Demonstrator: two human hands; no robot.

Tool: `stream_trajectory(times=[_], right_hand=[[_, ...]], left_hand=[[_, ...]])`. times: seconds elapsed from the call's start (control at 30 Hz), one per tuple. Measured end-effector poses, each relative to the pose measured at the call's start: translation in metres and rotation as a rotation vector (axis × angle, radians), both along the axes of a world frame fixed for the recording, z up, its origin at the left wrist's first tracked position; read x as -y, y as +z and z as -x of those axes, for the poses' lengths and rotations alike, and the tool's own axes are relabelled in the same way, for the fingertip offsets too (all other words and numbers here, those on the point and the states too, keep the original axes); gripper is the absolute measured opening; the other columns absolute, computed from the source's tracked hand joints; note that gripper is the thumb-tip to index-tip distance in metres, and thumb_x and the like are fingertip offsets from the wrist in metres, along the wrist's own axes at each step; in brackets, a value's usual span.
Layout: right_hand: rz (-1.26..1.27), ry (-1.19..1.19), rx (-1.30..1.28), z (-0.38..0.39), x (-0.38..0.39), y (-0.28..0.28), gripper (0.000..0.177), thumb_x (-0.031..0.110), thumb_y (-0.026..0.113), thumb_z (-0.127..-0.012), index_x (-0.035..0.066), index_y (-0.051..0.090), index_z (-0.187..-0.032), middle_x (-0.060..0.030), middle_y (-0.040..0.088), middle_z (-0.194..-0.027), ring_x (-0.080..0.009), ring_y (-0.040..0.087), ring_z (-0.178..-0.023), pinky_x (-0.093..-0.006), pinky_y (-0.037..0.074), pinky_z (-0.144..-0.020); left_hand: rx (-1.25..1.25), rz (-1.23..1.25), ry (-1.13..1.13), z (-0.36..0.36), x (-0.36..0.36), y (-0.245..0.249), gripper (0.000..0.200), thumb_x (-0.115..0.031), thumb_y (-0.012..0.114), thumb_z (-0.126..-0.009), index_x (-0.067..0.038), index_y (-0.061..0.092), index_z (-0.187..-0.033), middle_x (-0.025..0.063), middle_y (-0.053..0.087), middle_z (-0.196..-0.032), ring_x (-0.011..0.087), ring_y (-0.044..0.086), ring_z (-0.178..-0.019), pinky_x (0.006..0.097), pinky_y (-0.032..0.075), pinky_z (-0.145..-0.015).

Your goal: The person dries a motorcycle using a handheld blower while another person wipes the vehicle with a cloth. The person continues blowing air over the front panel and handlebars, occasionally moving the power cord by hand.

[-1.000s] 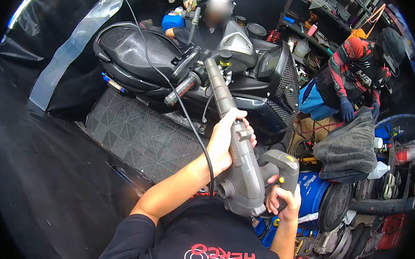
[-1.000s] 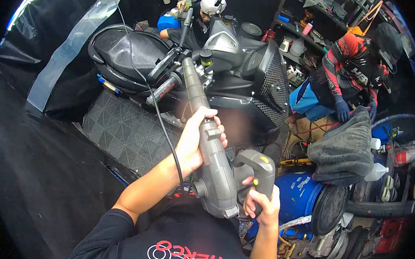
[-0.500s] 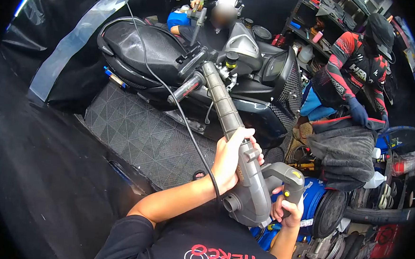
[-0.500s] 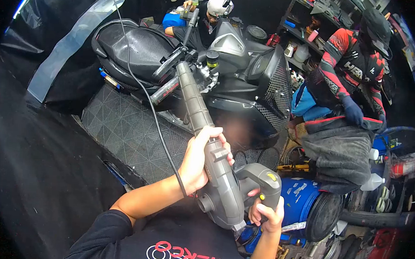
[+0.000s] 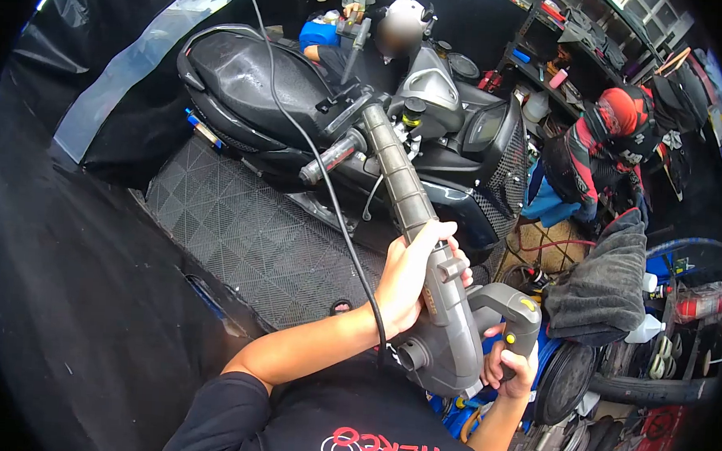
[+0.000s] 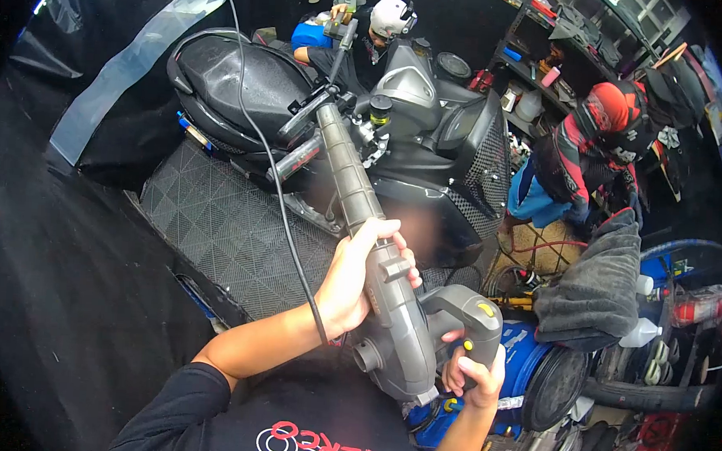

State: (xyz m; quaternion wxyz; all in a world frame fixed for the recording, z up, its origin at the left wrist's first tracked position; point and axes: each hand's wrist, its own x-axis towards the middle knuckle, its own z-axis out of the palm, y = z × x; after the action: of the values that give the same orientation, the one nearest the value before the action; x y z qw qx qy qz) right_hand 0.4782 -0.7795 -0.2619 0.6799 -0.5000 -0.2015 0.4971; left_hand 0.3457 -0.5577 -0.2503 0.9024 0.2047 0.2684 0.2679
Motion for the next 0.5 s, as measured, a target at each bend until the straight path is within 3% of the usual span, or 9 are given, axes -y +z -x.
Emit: stream_trajectory(times=[0.07,0.1,0.23,0.5], right_hand=[[0.006,0.003,0.034,-0.005,0.001,0.004,0.053,0.015,0.071,-0.085,-0.024,0.054,-0.116,-0.0051,0.045,-0.049,-0.0124,0.038,-0.032,-0.0298,0.036,-0.035],[0.013,0.005,0.05,-0.007,0.001,0.008,0.054,0.015,0.071,-0.084,-0.024,0.053,-0.116,-0.0051,0.045,-0.049,-0.0122,0.038,-0.032,-0.0297,0.035,-0.035],[0.044,0.023,0.106,-0.018,0.008,0.012,0.062,0.018,0.074,-0.08,-0.025,0.052,-0.118,-0.0052,0.044,-0.047,-0.0124,0.036,-0.031,-0.0299,0.034,-0.032],[0.081,0.052,0.161,-0.027,0.013,0.021,0.066,0.019,0.077,-0.075,-0.026,0.052,-0.117,-0.0057,0.044,-0.046,-0.0131,0.036,-0.03,-0.0305,0.033,-0.031]], left_hand=[[-0.016,-0.048,-0.028,0.007,0.0,0.004,0.034,-0.037,0.067,-0.097,-0.004,0.062,-0.093,0.0146,0.07,-0.084,0.0237,0.07,-0.075,0.0385,0.059,-0.077],[-0.035,-0.08,-0.064,0.011,0.0,0.002,0.036,-0.037,0.064,-0.099,-0.002,0.064,-0.096,0.0195,0.075,-0.095,0.0253,0.074,-0.084,0.0392,0.06,-0.083],[-0.024,-0.141,-0.162,0.021,0.004,-0.002,0.04,-0.036,0.06,-0.104,0.003,0.068,-0.105,0.0226,0.076,-0.106,0.0265,0.075,-0.097,0.0408,0.06,-0.092],[-0.003,-0.152,-0.189,0.033,0.01,-0.005,0.037,-0.032,0.061,-0.104,0.004,0.069,-0.106,0.0222,0.076,-0.108,0.0262,0.076,-0.099,0.0414,0.061,-0.093]])
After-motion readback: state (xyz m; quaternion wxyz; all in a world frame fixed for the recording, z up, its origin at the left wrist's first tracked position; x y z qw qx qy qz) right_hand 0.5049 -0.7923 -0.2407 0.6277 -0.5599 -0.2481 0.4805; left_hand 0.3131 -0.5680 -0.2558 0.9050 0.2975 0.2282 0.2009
